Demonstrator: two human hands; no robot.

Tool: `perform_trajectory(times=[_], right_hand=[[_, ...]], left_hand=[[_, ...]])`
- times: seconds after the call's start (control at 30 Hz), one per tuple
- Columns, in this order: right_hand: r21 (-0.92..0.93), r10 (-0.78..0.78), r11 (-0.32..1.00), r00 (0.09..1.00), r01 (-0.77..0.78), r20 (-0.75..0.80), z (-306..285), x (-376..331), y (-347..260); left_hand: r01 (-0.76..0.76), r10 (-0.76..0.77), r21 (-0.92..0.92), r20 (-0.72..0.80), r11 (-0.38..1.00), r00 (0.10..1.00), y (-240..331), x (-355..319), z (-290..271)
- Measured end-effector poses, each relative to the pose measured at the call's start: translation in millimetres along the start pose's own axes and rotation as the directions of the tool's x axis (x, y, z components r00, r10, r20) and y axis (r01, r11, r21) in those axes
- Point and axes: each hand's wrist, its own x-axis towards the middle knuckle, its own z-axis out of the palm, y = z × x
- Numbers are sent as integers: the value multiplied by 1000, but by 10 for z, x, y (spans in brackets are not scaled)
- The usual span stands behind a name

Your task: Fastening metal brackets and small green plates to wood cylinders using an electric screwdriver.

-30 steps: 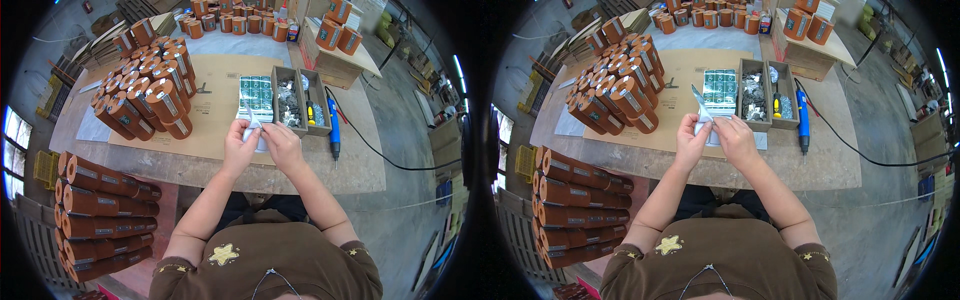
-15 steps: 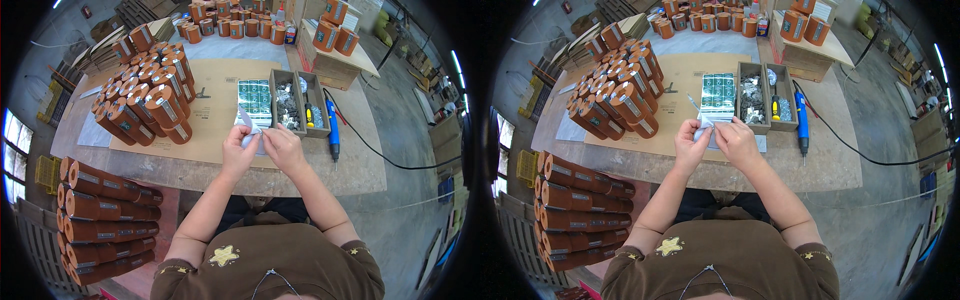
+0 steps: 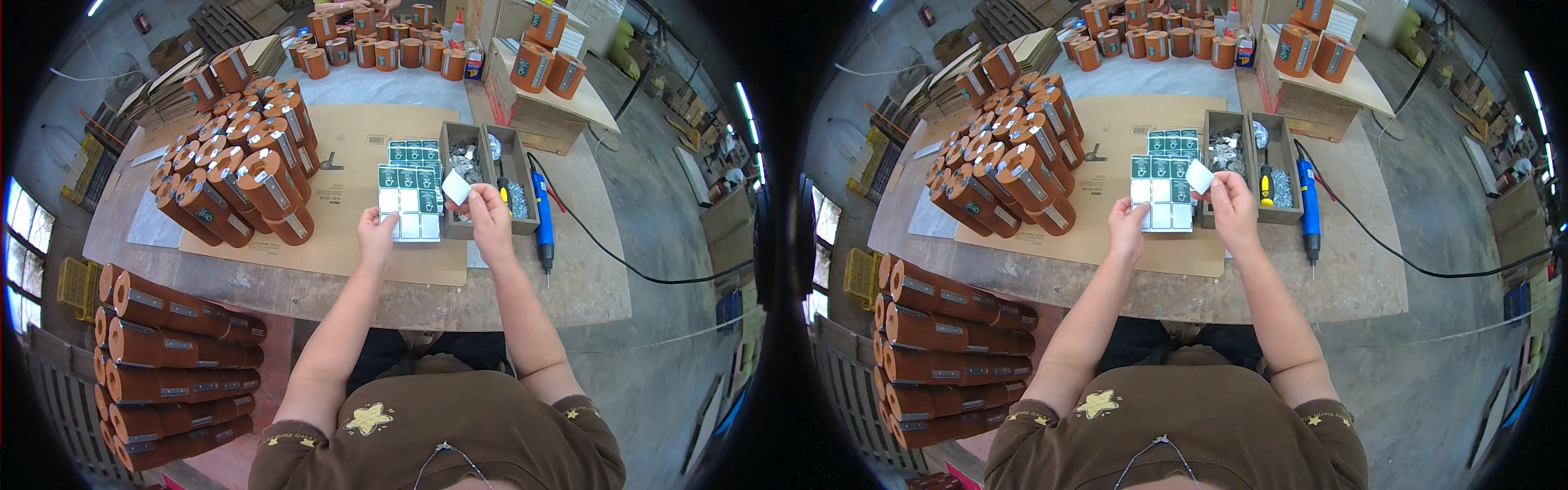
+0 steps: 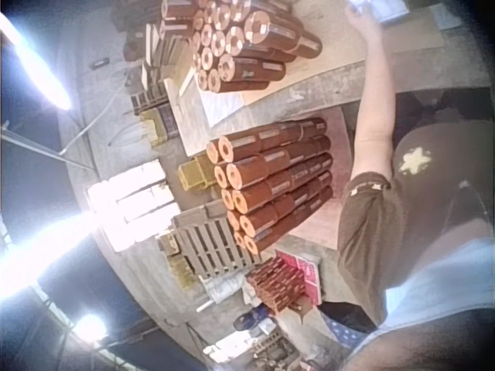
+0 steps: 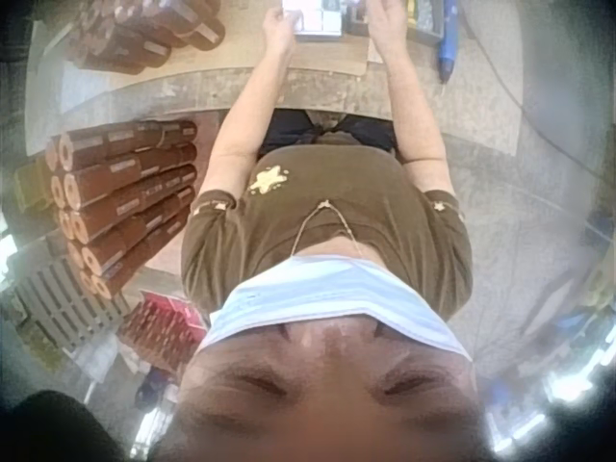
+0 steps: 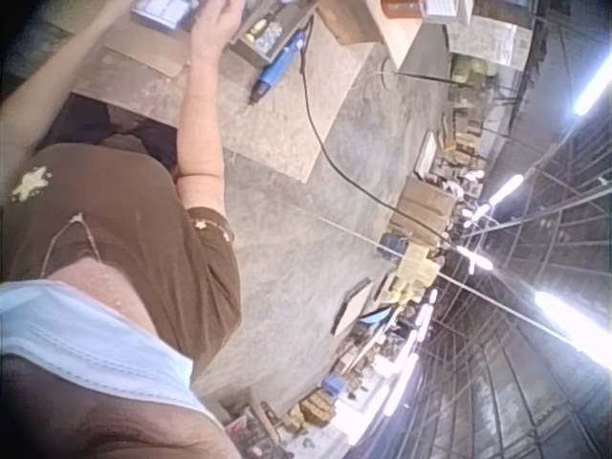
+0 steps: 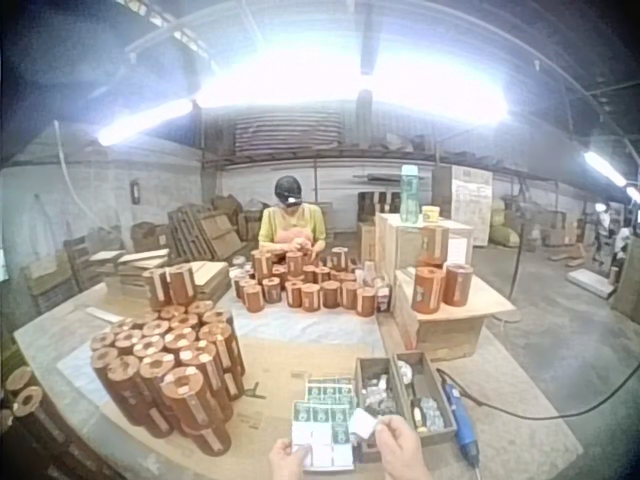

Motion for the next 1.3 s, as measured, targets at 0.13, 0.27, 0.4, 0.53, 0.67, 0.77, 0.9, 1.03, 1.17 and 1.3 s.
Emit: perform_trajectory(times=[0.13, 0.27, 0.4, 0.53, 0.67, 0.77, 0.9, 1.03, 1.17, 1.3], right_hand=[[-55, -58, 997, 998, 57, -21, -54, -51, 62], [-384, -149, 914, 989, 132, -14, -118, -183, 137], [-680, -259, 694, 963, 236, 70, -91, -316, 121], [-713, -428, 481, 846, 511, 317, 113, -469, 144], [-651, -404, 509, 824, 563, 396, 195, -698, 199], [-634, -333, 576, 856, 517, 396, 97, -803, 112], [-591, -201, 656, 864, 468, 461, 181, -920, 52], [-364, -70, 911, 943, 193, 325, 207, -958, 132], [27, 412, 899, 866, -436, 283, 246, -950, 3], [14, 353, 910, 790, -415, 502, 124, -927, 121]], left_hand=[[-57, 70, 266, -38, 962, 997, -145, 304, 89], [-263, 384, 785, 35, 561, 923, -86, 186, 260], [-379, 527, 898, 216, 223, 822, 292, -280, 438], [-65, -49, 429, 252, 901, 967, 394, -574, 262], [-219, 97, 377, 317, 900, 943, 162, -696, 79], [-283, 99, 487, 369, 826, 924, 247, -835, 96], [-205, 90, 295, 361, 933, 928, 46, -932, -66], [-145, 40, 263, 370, 954, 928, 314, -1114, -176], [-328, 85, 475, 463, 817, 882, 572, -1287, -283], [-364, 48, 456, 570, 812, 820, 756, -1435, -382]])
